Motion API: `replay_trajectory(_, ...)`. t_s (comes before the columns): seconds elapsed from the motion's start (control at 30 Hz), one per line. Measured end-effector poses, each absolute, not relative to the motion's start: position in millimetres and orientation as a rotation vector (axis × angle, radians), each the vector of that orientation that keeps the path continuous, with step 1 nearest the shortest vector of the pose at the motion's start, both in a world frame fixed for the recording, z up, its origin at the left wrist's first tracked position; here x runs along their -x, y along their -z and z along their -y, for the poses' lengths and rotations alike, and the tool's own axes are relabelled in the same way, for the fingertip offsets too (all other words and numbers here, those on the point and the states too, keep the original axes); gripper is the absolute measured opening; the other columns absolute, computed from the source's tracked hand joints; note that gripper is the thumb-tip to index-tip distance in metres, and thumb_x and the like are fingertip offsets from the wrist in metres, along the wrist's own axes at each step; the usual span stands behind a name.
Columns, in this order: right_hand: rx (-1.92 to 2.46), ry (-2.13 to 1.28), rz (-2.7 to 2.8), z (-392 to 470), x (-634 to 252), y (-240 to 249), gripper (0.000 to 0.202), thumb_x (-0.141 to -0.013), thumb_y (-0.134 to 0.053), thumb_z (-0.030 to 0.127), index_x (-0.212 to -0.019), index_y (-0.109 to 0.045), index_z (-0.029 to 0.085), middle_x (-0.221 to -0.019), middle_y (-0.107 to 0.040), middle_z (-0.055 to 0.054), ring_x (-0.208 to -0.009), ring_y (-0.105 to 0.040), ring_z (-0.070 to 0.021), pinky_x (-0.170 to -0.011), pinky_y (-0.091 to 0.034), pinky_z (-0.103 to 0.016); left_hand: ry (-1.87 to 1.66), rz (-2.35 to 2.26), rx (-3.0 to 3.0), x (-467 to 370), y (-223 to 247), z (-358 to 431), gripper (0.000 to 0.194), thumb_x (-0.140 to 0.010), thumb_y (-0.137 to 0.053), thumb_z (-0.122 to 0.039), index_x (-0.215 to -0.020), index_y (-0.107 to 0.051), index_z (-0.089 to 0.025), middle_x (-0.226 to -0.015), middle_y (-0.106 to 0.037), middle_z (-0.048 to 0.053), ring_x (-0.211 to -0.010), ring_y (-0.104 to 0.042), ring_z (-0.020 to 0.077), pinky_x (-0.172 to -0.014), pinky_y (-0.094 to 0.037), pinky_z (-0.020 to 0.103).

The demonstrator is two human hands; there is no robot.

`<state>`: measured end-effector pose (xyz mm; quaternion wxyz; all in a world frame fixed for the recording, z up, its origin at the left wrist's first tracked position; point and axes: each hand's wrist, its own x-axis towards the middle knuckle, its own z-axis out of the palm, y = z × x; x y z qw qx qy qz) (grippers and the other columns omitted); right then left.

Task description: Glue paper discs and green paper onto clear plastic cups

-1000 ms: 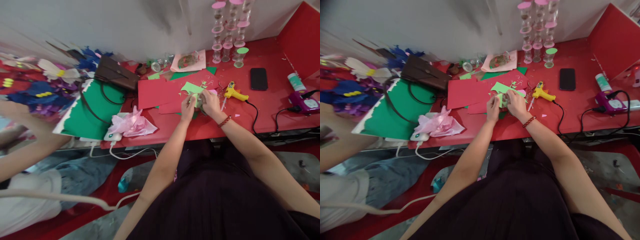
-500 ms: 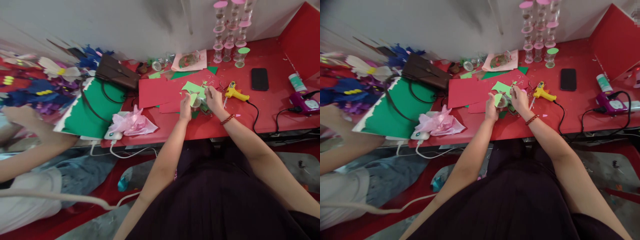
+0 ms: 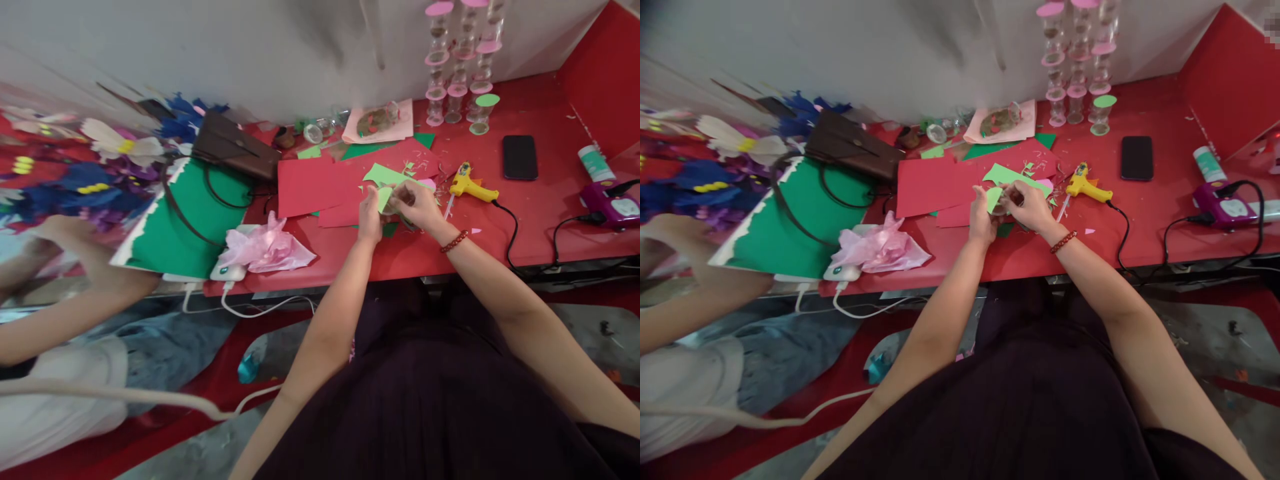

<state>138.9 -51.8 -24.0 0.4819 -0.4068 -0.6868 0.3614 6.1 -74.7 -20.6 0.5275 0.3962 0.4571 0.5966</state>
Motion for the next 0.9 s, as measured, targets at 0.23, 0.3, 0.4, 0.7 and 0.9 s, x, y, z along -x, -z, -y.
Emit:
replay_trajectory(0.23, 1.155, -0.73, 1.715, 55.1, -139.8, 21.2, 0.017, -0.089, -0.059, 0.019, -0.073, -0.055, 0.022, -0.07, -0.064, -0.001, -0.068, -0.058, -0.017, -0.068, -0.042, -0.03, -1.421, -1.09, -0.992, -5.6, 25.2, 72.1, 0.076, -0.085, -0.061, -0.084, -0.109, -0.078, -0.014, -0.064, -0.056, 0.001, -0.051, -0.052, 0.0091, -0.042, -0.033, 0.021)
replay_trajectory(0.3, 1.186, -0.654, 1.748, 56.3, -140.2, 19.0, 0.018, -0.089, -0.058, 0.018, -0.072, -0.055, 0.022, -0.07, -0.063, -0.001, -0.068, -0.056, -0.0164, -0.068, -0.04, -0.03, -1.418, -1.105, -0.985, -6.2, 26.0, 72.1, 0.074, -0.087, -0.062, -0.082, -0.112, -0.077, -0.014, -0.064, -0.055, 0.001, -0.052, -0.053, 0.0102, -0.042, -0.034, 0.022)
replay_trajectory(0.4, 1.242, -0.549, 1.798, 58.5, -140.9, 16.3, 0.018, -0.091, -0.053, 0.016, -0.076, -0.06, 0.021, -0.075, -0.068, -0.002, -0.069, -0.057, -0.0169, -0.068, -0.038, -0.03, -1.414, -1.116, -0.979, -7.6, 24.8, 72.9, 0.074, -0.086, -0.06, -0.083, -0.111, -0.076, -0.016, -0.064, -0.055, 0.001, -0.052, -0.052, 0.0102, -0.042, -0.031, 0.022)
replay_trajectory(0.7, 1.351, -0.455, 1.865, 66.3, -140.0, 14.5, 0.027, -0.102, -0.044, 0.025, -0.105, -0.071, 0.022, -0.104, -0.079, -0.009, -0.084, -0.066, -0.0226, -0.065, -0.037, -0.029, -1.397, -1.132, -0.902, -11.8, 14.2, 74.8, 0.077, -0.087, -0.049, -0.09, -0.093, -0.076, -0.018, -0.055, -0.049, -0.002, -0.043, -0.04, 0.0079, -0.04, -0.027, 0.023)
replay_trajectory(0.9, 1.389, -0.512, 1.756, 59.2, -139.9, 14.5, 0.022, -0.103, -0.044, 0.023, -0.089, -0.061, 0.022, -0.087, -0.072, -0.007, -0.079, -0.062, -0.0213, -0.07, -0.038, -0.031, -1.332, -1.051, -0.871, -9.8, 10.7, 75.9, 0.078, -0.09, -0.044, -0.088, -0.097, -0.078, -0.018, -0.059, -0.057, 0.001, -0.044, -0.043, 0.0086, -0.039, -0.027, 0.023)
